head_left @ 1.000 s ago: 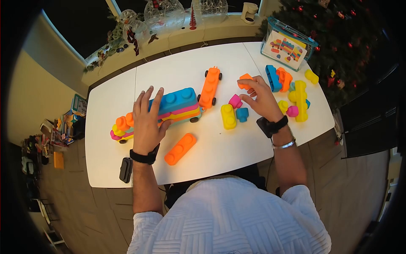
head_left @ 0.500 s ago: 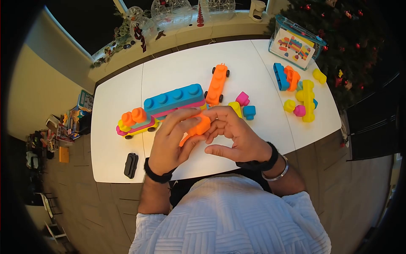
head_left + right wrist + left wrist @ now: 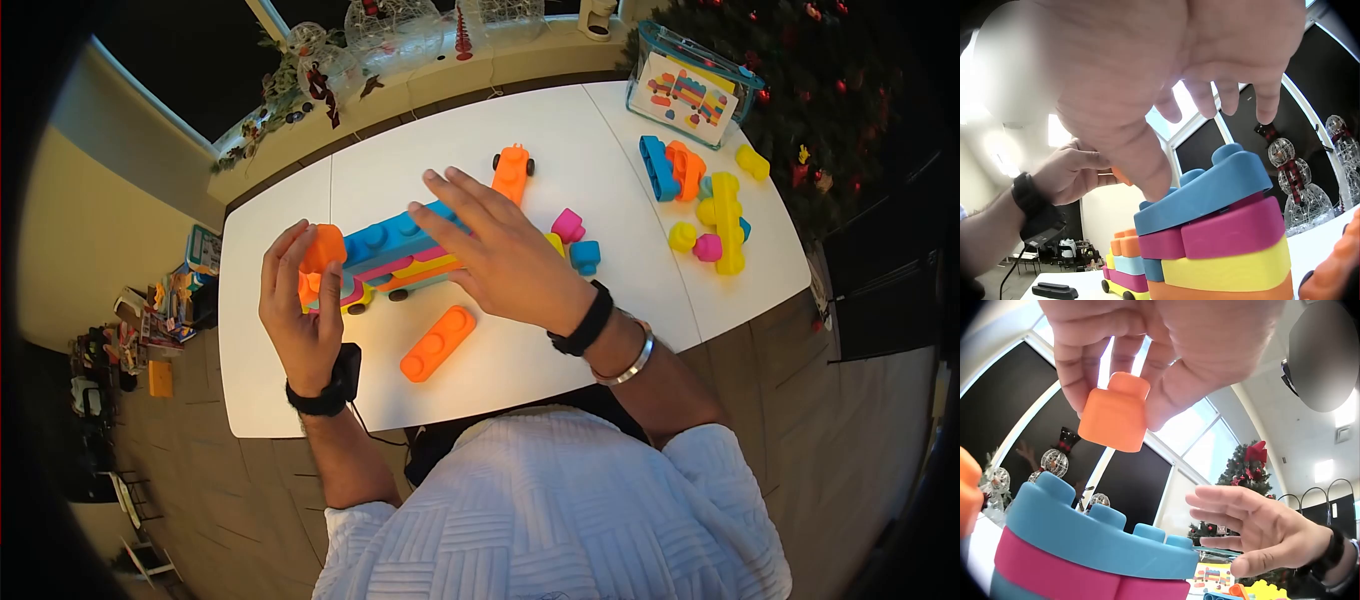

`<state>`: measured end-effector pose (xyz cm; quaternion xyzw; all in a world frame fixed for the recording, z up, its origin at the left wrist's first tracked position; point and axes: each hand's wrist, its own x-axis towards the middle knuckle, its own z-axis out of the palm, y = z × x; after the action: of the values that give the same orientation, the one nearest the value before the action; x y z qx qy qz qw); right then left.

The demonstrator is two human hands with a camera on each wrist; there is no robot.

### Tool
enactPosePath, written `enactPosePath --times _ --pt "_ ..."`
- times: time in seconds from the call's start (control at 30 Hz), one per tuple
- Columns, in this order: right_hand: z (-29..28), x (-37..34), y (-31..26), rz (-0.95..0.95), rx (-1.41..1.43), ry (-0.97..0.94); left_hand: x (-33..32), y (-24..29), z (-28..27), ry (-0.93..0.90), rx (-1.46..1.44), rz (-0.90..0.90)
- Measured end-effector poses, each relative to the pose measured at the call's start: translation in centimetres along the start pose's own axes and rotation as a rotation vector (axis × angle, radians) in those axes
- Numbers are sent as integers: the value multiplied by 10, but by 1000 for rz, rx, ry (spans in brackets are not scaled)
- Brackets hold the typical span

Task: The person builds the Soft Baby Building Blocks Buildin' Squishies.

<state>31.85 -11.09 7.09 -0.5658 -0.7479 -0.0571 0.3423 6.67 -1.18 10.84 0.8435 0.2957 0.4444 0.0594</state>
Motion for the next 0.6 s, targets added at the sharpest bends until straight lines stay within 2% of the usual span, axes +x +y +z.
enactPosePath --times 0.1,0.27,0.33,0.4,0.53,0.6 --pt "25 4 -1 5 -57 -54 -3 -5 3 -5 20 -24" --pt "34 0 -1 36 -76 -187 -6 -18 4 -30 1 -70" --pt "37 -3 -3 37 -139 -162 -6 -20 5 -49 -18 -83" --pt "38 -2 -3 37 -127 -156 -6 -22 9 -26 -147 -168" --pt "41 -1 -3 35 -108 -127 -2 -25 9 -25 -124 -129" --pt "41 0 -3 35 -95 -128 2 -22 4 -136 -30 -104"
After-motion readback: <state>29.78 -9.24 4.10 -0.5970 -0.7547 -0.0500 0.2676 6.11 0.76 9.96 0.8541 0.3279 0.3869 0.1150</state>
